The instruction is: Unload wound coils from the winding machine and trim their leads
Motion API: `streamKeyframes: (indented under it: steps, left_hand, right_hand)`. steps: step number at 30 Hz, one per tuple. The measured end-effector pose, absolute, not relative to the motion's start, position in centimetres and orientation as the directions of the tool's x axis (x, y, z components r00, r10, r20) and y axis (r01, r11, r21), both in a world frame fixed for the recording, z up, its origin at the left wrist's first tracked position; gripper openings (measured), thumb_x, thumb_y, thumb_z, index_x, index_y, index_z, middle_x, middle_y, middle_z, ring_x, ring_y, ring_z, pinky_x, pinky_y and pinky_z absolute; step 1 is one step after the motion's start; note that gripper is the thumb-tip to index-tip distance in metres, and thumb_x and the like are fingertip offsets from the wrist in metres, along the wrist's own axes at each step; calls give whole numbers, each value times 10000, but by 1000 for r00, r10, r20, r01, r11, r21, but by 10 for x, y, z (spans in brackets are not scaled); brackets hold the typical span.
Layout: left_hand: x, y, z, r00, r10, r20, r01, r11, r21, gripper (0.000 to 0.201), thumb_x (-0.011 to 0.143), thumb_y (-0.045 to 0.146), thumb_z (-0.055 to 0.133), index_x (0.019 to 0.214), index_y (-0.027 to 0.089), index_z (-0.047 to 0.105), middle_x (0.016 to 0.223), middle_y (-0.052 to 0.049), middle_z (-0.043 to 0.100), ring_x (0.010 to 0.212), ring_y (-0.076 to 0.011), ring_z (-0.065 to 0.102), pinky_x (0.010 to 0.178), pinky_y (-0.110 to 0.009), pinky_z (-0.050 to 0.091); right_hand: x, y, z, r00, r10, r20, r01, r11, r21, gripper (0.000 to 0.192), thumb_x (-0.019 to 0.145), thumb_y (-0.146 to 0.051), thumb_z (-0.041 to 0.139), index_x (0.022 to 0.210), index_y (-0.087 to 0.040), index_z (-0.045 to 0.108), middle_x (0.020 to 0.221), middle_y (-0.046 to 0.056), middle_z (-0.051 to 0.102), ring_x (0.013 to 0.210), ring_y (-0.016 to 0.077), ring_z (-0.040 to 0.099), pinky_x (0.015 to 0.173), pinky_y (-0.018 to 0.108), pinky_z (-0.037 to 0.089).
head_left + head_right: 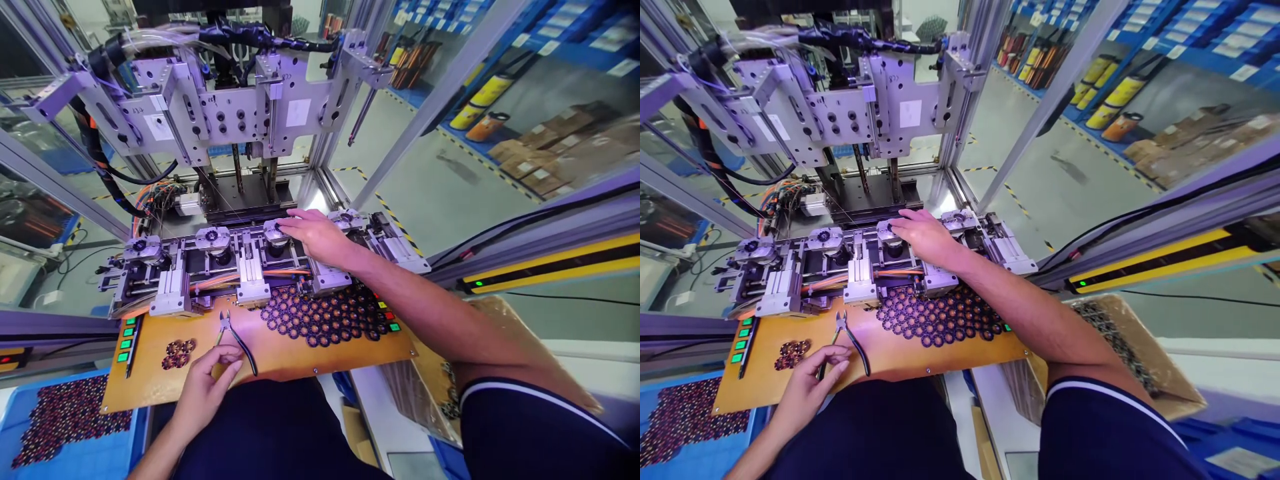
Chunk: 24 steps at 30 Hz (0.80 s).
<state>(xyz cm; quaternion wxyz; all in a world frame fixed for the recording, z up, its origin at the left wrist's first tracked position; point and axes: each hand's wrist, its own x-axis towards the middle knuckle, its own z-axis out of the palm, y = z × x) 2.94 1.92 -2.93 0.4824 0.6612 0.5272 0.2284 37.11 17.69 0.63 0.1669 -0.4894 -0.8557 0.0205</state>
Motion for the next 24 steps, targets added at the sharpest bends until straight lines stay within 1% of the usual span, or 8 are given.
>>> streamKeyframes:
  steps: [6, 9, 12, 16, 18, 20, 22, 24]
  left_hand:
    - [42, 31, -43, 503, 863, -49, 528, -262, 807, 177, 916, 297, 591, 1016, 214, 711, 952, -78, 750, 875, -212, 708, 817, -321, 544]
    - [53, 40, -61, 559, 828, -43, 536, -322, 781, 199, 909, 290, 592, 1049, 216, 712, 1035, -103, 734, 987, -245, 688, 906, -370, 519]
    - [65, 45, -78, 610, 791, -48, 549, -378, 745, 282, 913, 277, 569, 1164, 219, 685, 1124, -131, 684, 1083, -279, 636, 989, -445, 469]
    - [78, 48, -91, 655, 754, -59, 547, -418, 725, 358, 893, 230, 557, 1241, 229, 643, 1034, -109, 621, 984, -270, 607, 934, -482, 482]
    - [81, 49, -94, 660, 749, -57, 536, -416, 734, 337, 879, 217, 567, 1205, 225, 651, 1019, -99, 596, 964, -267, 589, 924, -493, 476]
    - [82, 50, -96, 650, 758, -52, 519, -394, 759, 261, 874, 225, 584, 1120, 209, 666, 1060, -108, 586, 999, -274, 572, 950, -506, 452]
    - [82, 50, -95, 633, 772, -51, 491, -350, 798, 137, 875, 240, 597, 981, 190, 669, 1074, -116, 592, 1029, -280, 562, 982, -517, 419]
    - [80, 50, -90, 617, 785, -59, 445, -286, 849, 83, 881, 260, 609, 868, 182, 636, 1030, -107, 614, 1029, -274, 568, 992, -502, 407]
  right_hand:
    - [363, 173, -2, -434, 857, 279, 842, 496, -212, 559, 777, 59, 463, 1258, -155, 651, 1415, 75, 573, 1374, 294, 447, 1088, 520, 405]
    - [362, 174, -2, -419, 861, 290, 843, 487, -229, 506, 808, 44, 464, 1238, -132, 664, 1389, 92, 594, 1367, 294, 459, 1094, 515, 417]
    - [361, 167, 6, -395, 864, 311, 843, 476, -251, 412, 875, -23, 485, 1239, -103, 661, 1396, 120, 583, 1379, 303, 446, 1112, 529, 418]
    - [351, 129, 27, -332, 794, 509, 801, 522, -292, 397, 922, -127, 540, 1313, -114, 607, 1438, 135, 541, 1389, 295, 438, 1160, 546, 389]
    - [342, 99, 34, -330, 730, 598, 757, 583, -294, 397, 923, -123, 550, 1317, -103, 596, 1418, 157, 555, 1372, 289, 461, 1168, 528, 397]
    - [332, 67, 33, -339, 694, 636, 713, 630, -308, 391, 920, -104, 554, 1310, -103, 592, 1398, 179, 566, 1351, 282, 487, 1148, 511, 430]
    - [324, 39, 21, -313, 689, 653, 670, 648, -362, 396, 915, -84, 561, 1308, -124, 587, 1361, 183, 594, 1316, 274, 524, 1104, 502, 478]
    - [317, 18, 5, -280, 727, 627, 632, 631, -449, 393, 919, -85, 568, 1305, -158, 586, 1303, 160, 636, 1247, 260, 579, 1054, 487, 518]
